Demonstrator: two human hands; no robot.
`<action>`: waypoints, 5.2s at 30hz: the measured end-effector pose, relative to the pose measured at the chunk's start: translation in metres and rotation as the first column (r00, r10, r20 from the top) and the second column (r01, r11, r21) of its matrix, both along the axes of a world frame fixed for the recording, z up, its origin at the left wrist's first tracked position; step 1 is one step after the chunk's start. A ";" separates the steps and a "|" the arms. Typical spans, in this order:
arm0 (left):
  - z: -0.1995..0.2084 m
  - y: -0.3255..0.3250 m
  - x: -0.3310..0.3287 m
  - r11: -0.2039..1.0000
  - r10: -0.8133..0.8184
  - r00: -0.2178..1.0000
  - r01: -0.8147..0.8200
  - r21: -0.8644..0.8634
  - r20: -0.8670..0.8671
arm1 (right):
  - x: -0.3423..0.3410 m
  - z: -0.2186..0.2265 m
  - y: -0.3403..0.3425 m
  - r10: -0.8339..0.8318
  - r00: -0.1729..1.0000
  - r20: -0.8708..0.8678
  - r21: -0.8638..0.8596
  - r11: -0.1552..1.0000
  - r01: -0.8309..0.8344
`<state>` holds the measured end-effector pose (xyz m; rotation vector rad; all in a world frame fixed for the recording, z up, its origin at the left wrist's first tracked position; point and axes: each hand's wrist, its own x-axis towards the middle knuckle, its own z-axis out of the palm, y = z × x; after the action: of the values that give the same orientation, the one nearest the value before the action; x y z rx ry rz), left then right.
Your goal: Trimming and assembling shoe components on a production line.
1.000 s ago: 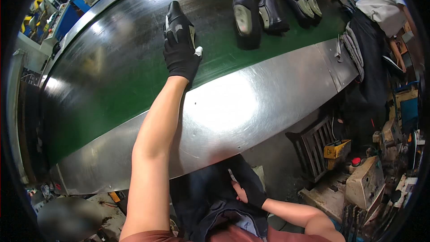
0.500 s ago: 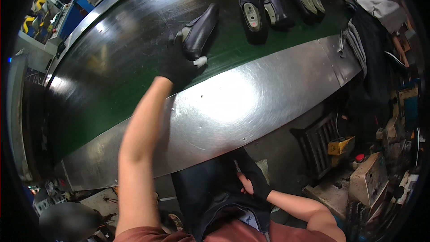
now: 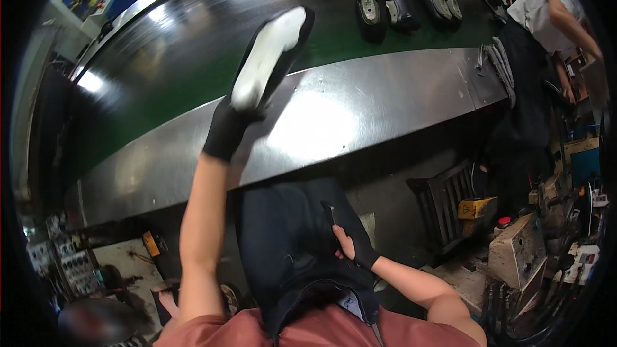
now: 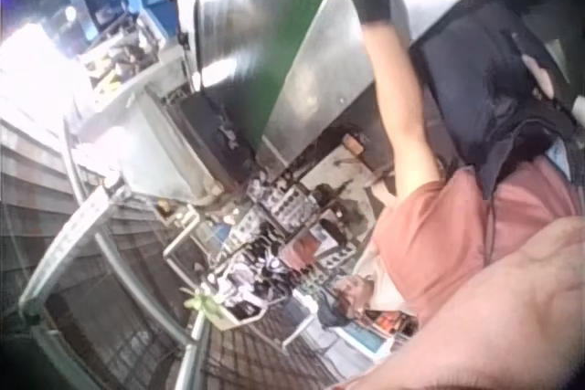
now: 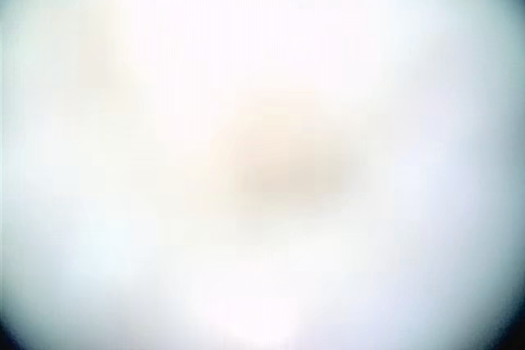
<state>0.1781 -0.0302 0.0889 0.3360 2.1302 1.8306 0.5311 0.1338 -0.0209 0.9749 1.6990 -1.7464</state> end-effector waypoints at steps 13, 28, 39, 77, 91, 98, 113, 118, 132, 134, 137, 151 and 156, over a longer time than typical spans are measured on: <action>0.004 -0.129 0.297 0.999 0.054 0.942 -0.053 0.010 -0.332 | 0.090 0.084 -0.023 -0.001 0.969 -0.248 -0.040 0.999 -0.009; -0.046 -0.056 0.222 0.894 -0.086 0.994 0.045 0.447 0.071 | 0.023 0.082 -0.069 -0.015 0.904 -0.427 -0.474 0.855 -0.209; -0.037 -0.063 0.230 0.873 0.010 0.998 -0.040 0.485 0.065 | 0.033 0.070 -0.116 0.252 0.628 -0.736 0.336 0.942 0.017; -0.086 -0.070 0.347 0.847 -0.069 0.953 -0.099 0.523 0.293 | 0.105 0.039 0.003 0.861 0.087 -0.501 0.764 0.488 -0.423; -0.024 -0.078 0.331 0.957 -0.061 0.990 0.095 0.275 -0.129 | 0.091 0.041 -0.014 0.834 0.150 -0.531 0.716 0.536 -0.446; -0.057 -0.079 0.334 0.973 -0.058 0.979 0.099 0.209 -0.195 | 0.088 -0.008 -0.013 0.833 0.030 -0.553 0.792 0.536 -0.291; -0.106 -0.067 0.331 0.751 -0.089 0.862 -0.271 0.602 0.498 | 0.071 0.000 -0.002 0.833 0.071 -0.548 0.772 0.537 -0.339; -0.061 -0.075 0.313 0.934 0.120 0.977 -0.171 0.313 0.176 | 0.044 0.100 -0.016 0.712 0.271 -0.648 0.625 0.700 -0.346; -0.083 -0.051 0.345 0.932 0.207 0.963 -0.248 -0.265 -0.174 | -0.036 0.081 0.021 0.538 0.794 -0.283 0.175 0.843 -0.508; -0.093 -0.039 0.360 0.943 0.277 0.960 -0.280 -0.179 -0.040 | -0.044 0.095 0.031 0.733 0.646 -0.213 0.393 0.669 -0.631; -0.113 -0.029 0.370 0.913 0.214 0.952 -0.275 -0.301 -0.221 | -0.052 0.107 0.039 0.941 0.323 -0.103 0.596 0.319 -0.737; -0.101 -0.030 0.299 0.954 0.192 0.971 -0.218 -0.206 -0.139 | -0.059 0.070 0.050 0.792 0.607 0.063 -0.199 0.606 -0.770; -0.110 -0.022 0.306 0.873 0.101 0.914 -0.271 -0.406 -0.393 | -0.096 0.143 0.049 0.996 0.035 0.077 0.530 -0.011 -0.848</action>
<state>0.4837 -0.0517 -0.0207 0.3810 2.8553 1.3660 0.4352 0.1827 0.1224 -0.5650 2.1429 -0.4651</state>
